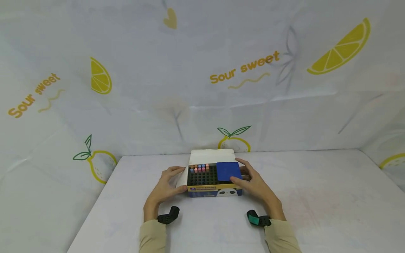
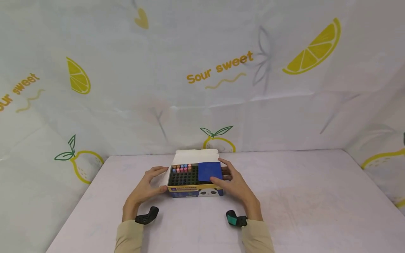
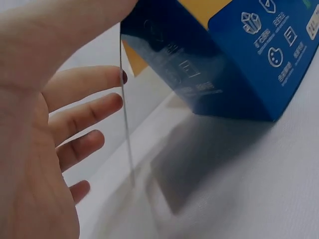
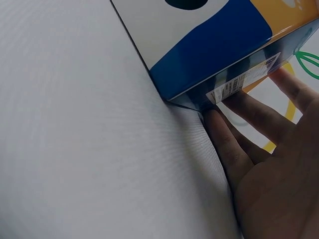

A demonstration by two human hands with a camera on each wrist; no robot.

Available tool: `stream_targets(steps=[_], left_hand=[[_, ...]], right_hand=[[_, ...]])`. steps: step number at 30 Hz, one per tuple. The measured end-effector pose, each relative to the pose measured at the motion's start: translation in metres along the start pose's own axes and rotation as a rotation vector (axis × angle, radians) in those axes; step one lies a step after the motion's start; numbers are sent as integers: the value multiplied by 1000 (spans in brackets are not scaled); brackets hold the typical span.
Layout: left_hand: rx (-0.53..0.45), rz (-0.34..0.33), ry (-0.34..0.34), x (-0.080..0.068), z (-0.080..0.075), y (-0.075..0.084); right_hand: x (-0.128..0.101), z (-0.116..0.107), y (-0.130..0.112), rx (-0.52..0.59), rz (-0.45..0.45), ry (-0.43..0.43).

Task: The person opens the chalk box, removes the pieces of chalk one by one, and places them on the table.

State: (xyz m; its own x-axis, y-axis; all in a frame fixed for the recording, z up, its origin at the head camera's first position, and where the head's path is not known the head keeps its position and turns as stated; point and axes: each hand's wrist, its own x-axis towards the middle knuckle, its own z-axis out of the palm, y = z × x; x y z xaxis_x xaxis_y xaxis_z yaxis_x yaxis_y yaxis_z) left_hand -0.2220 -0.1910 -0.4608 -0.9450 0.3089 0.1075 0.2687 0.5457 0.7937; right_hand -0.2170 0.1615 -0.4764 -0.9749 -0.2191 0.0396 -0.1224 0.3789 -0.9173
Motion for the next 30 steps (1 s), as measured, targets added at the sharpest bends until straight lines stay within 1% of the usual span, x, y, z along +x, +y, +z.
stream_targets(steps=[2,4,7,10,13,20,26,30], left_hand=[[0,22,-7,1,1,0],[-24,55,-9,2,3,0],[-121,97,-27,4,6,-2],[-229,119,-44,6,11,-2],[-297,141,-37,8,18,-2],[-323,190,-4,12,32,-3],[-327,206,9,12,36,-4],[-330,205,10,14,37,-5]], right_hand=[[0,0,0,4,-5,-4],[0,0,0,8,-10,-6],[0,0,0,12,-13,-8],[0,1,1,7,-9,-9],[0,1,1,-4,-3,-6],[-1,-1,-1,-30,-14,-13],[-1,-4,-2,-44,-33,-40],[-2,-8,-1,-46,-64,-34]])
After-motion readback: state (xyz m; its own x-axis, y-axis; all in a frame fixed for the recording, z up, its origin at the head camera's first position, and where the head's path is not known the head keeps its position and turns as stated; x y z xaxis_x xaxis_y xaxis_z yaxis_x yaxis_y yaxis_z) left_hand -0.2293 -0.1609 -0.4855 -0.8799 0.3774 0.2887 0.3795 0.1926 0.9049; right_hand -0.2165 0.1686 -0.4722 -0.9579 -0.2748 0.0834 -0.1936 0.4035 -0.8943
